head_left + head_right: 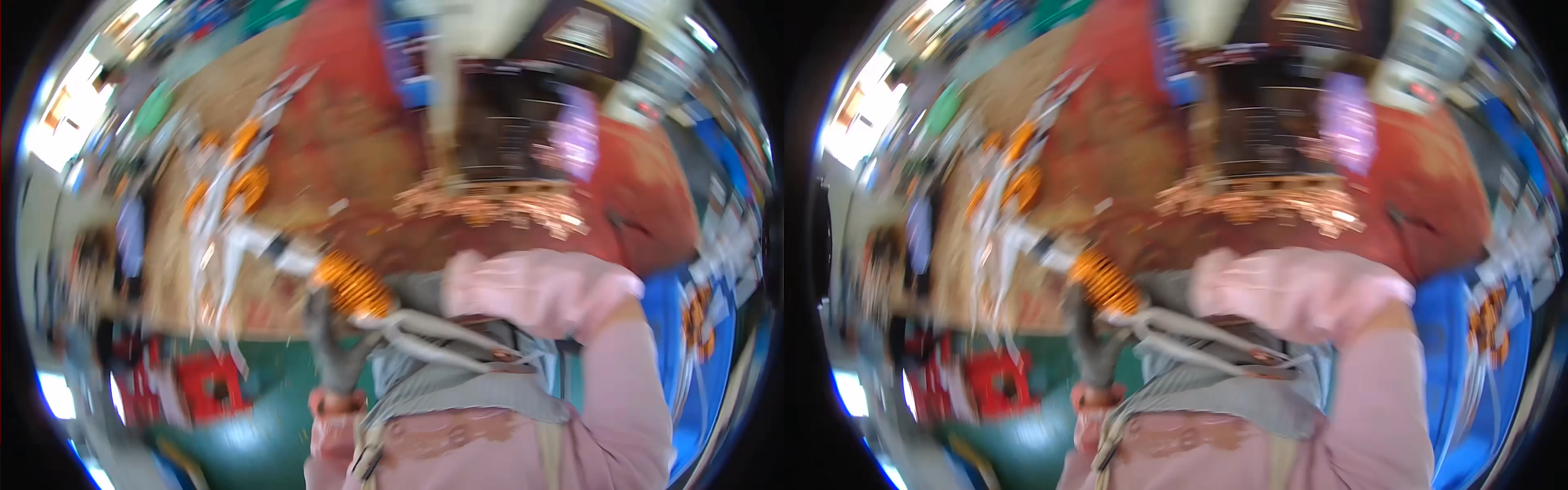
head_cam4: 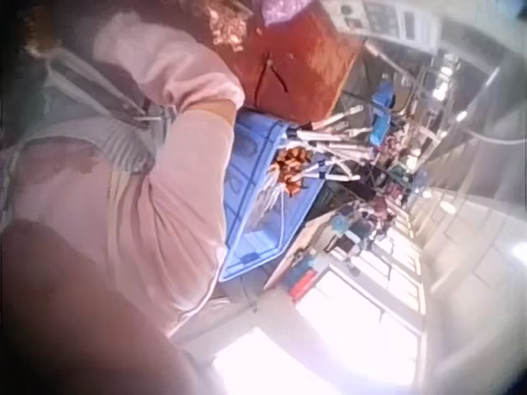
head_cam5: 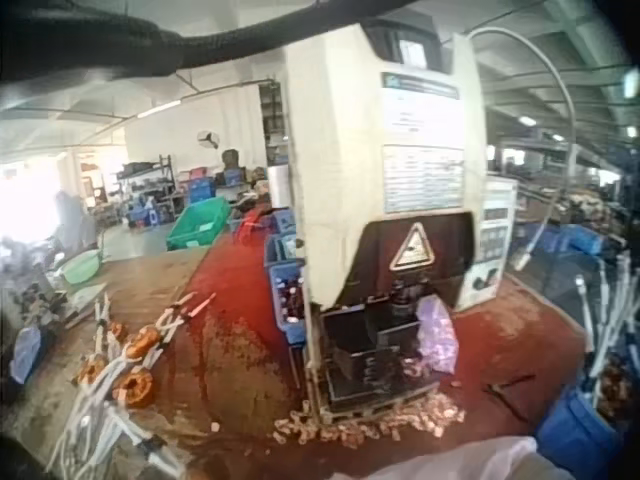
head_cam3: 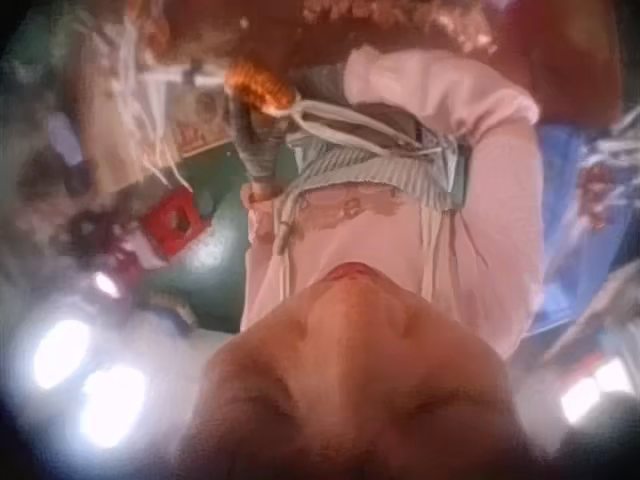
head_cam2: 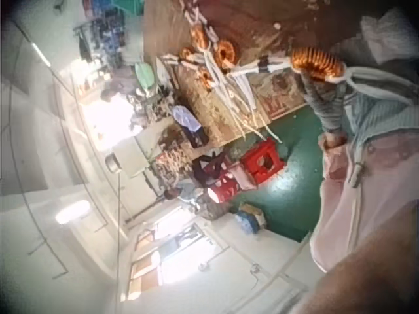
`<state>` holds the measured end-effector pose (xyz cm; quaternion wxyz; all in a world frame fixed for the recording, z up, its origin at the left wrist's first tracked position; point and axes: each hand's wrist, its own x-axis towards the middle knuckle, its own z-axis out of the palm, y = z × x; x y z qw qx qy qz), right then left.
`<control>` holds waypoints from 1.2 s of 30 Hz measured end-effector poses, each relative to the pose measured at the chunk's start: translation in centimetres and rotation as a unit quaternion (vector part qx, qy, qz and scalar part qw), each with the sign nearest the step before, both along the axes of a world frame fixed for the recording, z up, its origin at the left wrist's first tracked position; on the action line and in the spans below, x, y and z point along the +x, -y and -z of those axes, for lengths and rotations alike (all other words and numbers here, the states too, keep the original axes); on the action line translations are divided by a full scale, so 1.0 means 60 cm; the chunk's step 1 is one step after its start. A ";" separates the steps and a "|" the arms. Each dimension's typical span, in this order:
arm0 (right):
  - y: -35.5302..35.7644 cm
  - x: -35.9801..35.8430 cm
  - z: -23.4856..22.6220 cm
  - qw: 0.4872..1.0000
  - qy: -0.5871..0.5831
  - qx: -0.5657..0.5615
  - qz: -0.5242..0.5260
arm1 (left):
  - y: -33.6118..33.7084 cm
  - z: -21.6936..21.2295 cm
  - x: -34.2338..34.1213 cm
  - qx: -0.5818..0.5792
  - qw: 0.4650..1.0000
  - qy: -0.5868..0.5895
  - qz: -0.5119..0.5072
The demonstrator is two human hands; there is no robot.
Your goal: Using a pneumatic crimping machine to attach copper connectors to the ends of white electrical cables and sorting them into a bin.
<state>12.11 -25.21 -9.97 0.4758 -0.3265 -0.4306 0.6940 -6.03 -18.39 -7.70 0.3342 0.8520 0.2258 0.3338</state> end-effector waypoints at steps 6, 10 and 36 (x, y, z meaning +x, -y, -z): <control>0.036 0.013 -0.073 0.895 0.367 0.206 0.149 | 0.033 -0.070 0.039 0.002 0.967 0.227 0.113; 0.110 0.056 -0.135 0.944 0.188 0.131 0.236 | 0.060 -0.138 0.078 0.117 0.942 0.245 0.198; 0.940 0.005 -0.466 0.477 0.102 0.431 0.759 | 0.118 -0.108 0.165 0.044 0.907 0.207 0.364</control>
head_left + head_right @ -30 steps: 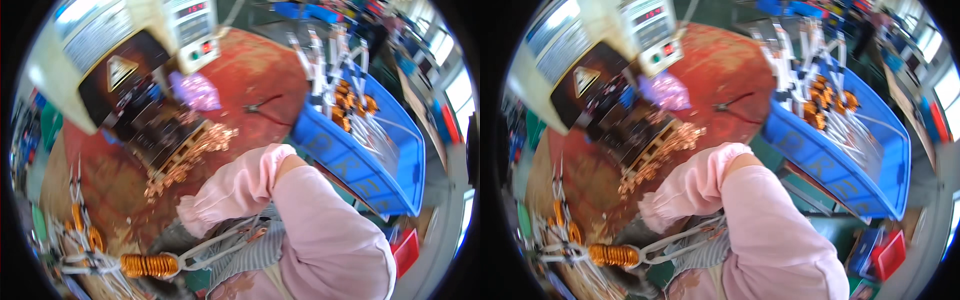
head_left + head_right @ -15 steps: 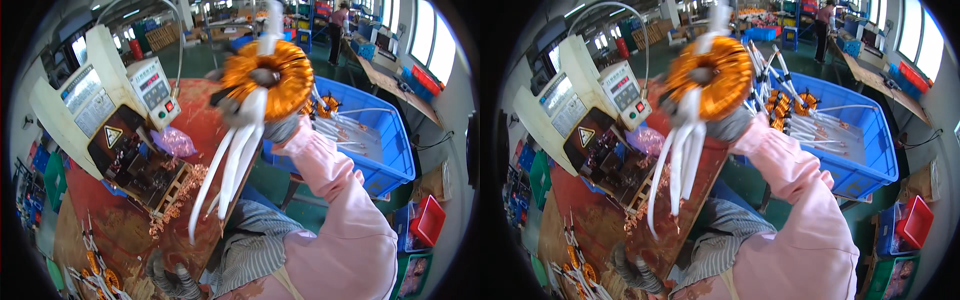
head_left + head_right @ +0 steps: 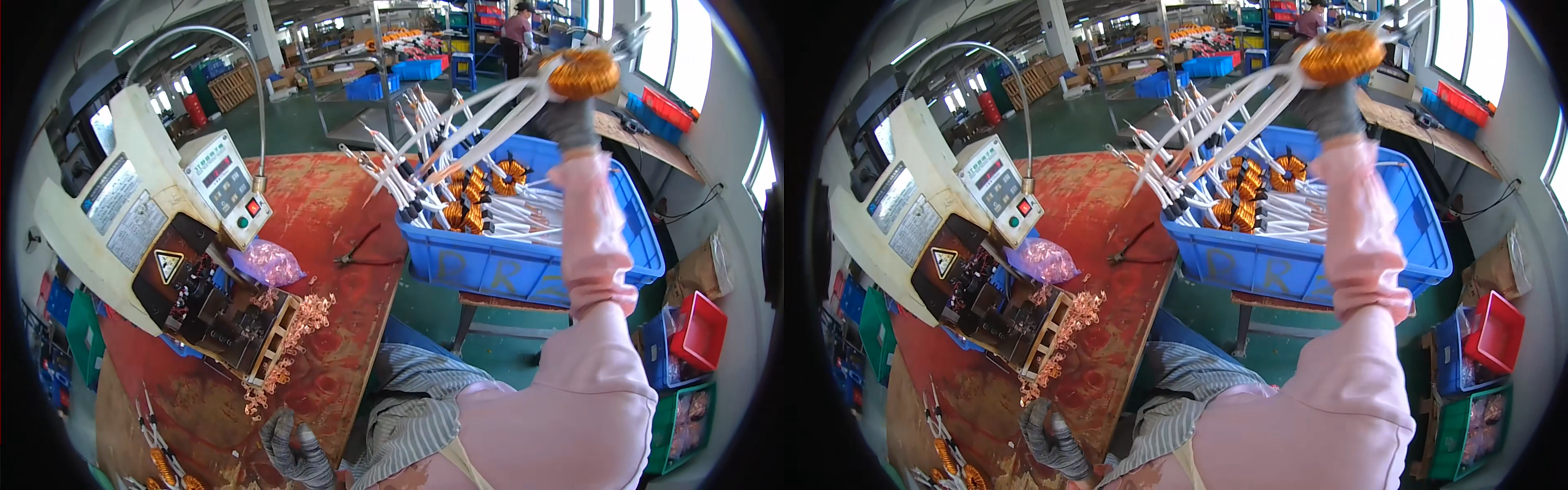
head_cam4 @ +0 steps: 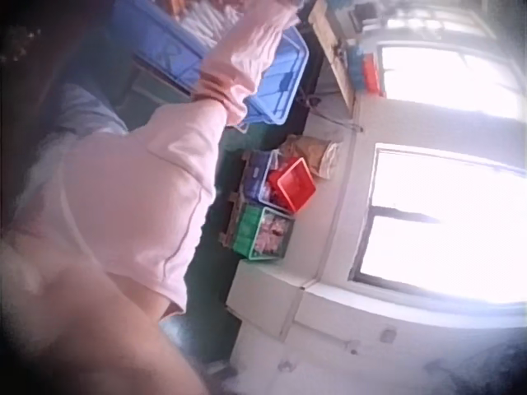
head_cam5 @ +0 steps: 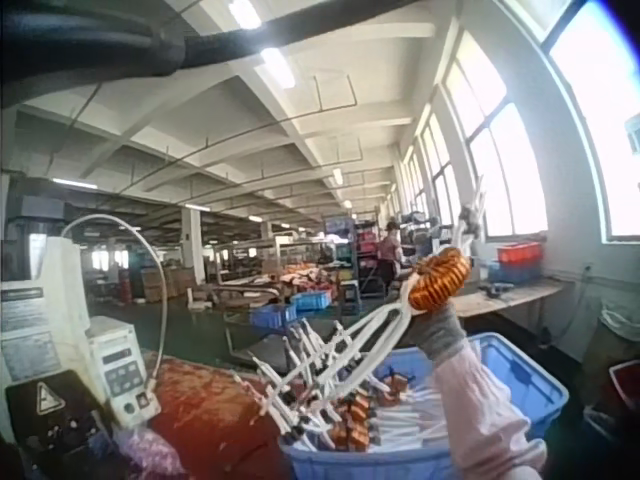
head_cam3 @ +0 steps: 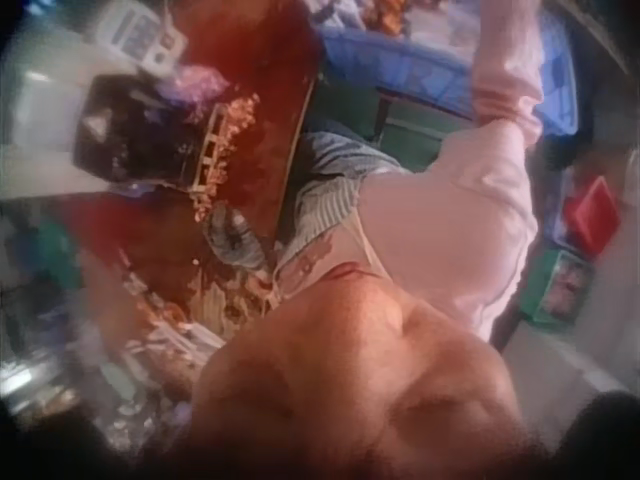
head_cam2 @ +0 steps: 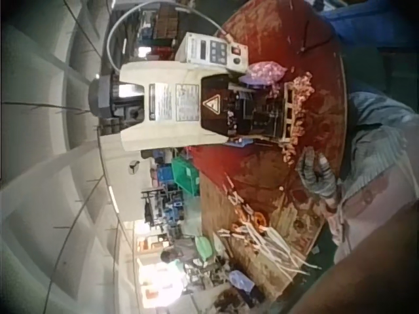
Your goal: Using a pneumatic crimping machine to attach copper connectors to the ends of white electrical cables and sorting them into a bin.
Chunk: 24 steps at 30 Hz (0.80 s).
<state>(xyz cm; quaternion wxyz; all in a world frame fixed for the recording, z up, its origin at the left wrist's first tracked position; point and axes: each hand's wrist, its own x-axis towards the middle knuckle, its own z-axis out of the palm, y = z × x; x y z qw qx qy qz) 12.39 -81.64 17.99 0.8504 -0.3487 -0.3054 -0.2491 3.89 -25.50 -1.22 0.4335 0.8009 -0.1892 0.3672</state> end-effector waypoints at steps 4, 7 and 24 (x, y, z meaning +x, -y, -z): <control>0.173 -0.085 -0.082 0.916 -0.045 -0.148 0.370 | 0.008 0.012 0.018 -0.012 0.999 -0.046 0.007; 0.247 -0.117 -0.097 0.636 -0.068 -0.233 0.733 | 0.024 0.022 0.036 -0.019 0.998 -0.061 0.030; 0.386 0.101 0.463 0.319 -0.550 -0.557 0.534 | 0.023 0.063 0.074 0.089 0.982 -0.168 -0.011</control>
